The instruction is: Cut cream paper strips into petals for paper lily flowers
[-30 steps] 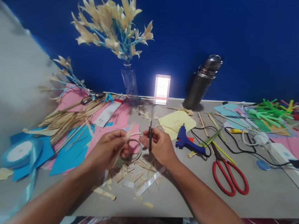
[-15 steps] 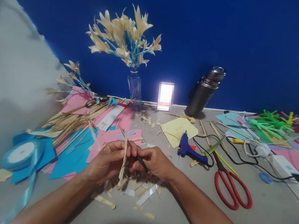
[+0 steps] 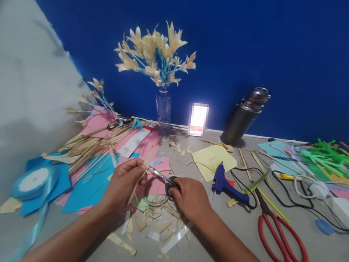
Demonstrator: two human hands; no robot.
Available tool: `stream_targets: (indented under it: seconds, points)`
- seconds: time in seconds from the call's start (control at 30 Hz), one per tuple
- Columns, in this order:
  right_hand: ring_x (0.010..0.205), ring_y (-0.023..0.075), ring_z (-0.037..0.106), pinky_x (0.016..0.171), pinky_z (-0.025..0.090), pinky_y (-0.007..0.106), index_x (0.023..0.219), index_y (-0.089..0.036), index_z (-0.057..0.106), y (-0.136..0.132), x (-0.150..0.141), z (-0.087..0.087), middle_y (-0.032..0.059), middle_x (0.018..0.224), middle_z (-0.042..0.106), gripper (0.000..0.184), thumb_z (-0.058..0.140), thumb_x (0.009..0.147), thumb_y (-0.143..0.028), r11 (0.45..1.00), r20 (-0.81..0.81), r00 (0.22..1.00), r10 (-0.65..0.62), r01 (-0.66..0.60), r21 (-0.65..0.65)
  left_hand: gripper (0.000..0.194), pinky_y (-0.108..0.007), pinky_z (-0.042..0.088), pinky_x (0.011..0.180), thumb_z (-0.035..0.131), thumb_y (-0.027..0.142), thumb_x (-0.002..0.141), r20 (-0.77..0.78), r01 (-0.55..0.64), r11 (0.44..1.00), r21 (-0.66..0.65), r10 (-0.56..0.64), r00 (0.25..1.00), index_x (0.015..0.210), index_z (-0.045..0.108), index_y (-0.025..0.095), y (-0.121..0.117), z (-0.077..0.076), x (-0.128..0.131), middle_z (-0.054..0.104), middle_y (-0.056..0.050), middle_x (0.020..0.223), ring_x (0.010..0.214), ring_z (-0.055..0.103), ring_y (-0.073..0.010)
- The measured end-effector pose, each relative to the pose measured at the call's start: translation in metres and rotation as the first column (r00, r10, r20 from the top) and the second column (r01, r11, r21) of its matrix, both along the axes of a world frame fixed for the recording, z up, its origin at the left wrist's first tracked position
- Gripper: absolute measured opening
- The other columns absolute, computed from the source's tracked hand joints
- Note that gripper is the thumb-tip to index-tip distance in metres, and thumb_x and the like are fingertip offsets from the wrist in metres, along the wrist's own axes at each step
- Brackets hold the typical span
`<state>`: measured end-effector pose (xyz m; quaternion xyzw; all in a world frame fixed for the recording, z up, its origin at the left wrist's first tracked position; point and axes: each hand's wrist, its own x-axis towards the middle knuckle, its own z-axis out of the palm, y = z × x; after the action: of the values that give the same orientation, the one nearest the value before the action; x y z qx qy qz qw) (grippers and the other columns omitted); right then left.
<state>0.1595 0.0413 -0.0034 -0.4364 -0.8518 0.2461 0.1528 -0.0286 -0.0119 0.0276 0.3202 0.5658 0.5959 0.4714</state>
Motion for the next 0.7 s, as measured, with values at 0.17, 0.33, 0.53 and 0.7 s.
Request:
stream_targets:
  seconds: [0.17, 0.33, 0.53, 0.7]
  points:
    - [0.091, 0.0239, 0.067, 0.078, 0.043, 0.031, 0.108, -0.019, 0.07, -0.007, -0.001, -0.006, 0.01, 0.098, 0.074, 0.021, 0.054, 0.095, -0.026, 0.991, 0.121, 0.992, 0.047, -0.061, 0.121, 0.024, -0.017, 0.033, 0.042, 0.067, 0.035, 0.08, 0.019, 0.097, 0.994, -0.04, -0.097, 0.995, 0.068, 0.054, 0.019, -0.001, -0.003, 0.001, 0.049, 0.007, 0.045, 0.038, 0.04, -0.006]
    - [0.087, 0.0235, 0.066, 0.074, 0.042, 0.031, 0.107, -0.021, 0.07, -0.008, -0.002, -0.005, 0.0096, 0.096, 0.074, 0.023, 0.051, 0.099, -0.03, 0.98, 0.184, 0.982, 0.046, -0.08, 0.184, 0.025, -0.016, 0.025, 0.041, 0.072, 0.037, 0.076, 0.002, 0.11, 0.992, -0.069, -0.11, 0.994, 0.07, 0.057, 0.018, 0.0, -0.007, 0.003, 0.043, 0.008, 0.045, 0.04, 0.033, -0.0045]
    - [0.093, 0.0226, 0.066, 0.079, 0.046, 0.031, 0.107, -0.021, 0.071, -0.006, 0.0, -0.007, 0.0102, 0.107, 0.073, 0.029, 0.045, 0.101, -0.03, 0.95, 0.05, 0.998, 0.046, -0.059, 0.307, 0.029, -0.018, 0.026, 0.042, 0.073, 0.041, 0.074, -0.009, 0.133, 0.987, -0.093, -0.134, 0.991, 0.07, 0.058, 0.017, -0.002, -0.007, 0.009, 0.048, 0.006, 0.049, 0.042, 0.036, -0.0053]
    - [0.092, 0.0207, 0.067, 0.078, 0.047, 0.03, 0.094, -0.021, 0.074, -0.002, 0.002, -0.009, 0.0076, 0.098, 0.073, 0.024, 0.05, 0.097, -0.024, 0.982, -0.018, 0.998, 0.055, -0.051, 0.181, 0.031, -0.018, 0.025, 0.044, 0.07, 0.043, 0.077, -0.017, 0.192, 0.977, -0.096, -0.194, 0.981, 0.07, 0.057, 0.017, -0.003, -0.01, 0.011, 0.044, 0.007, 0.05, 0.043, 0.033, -0.0052]
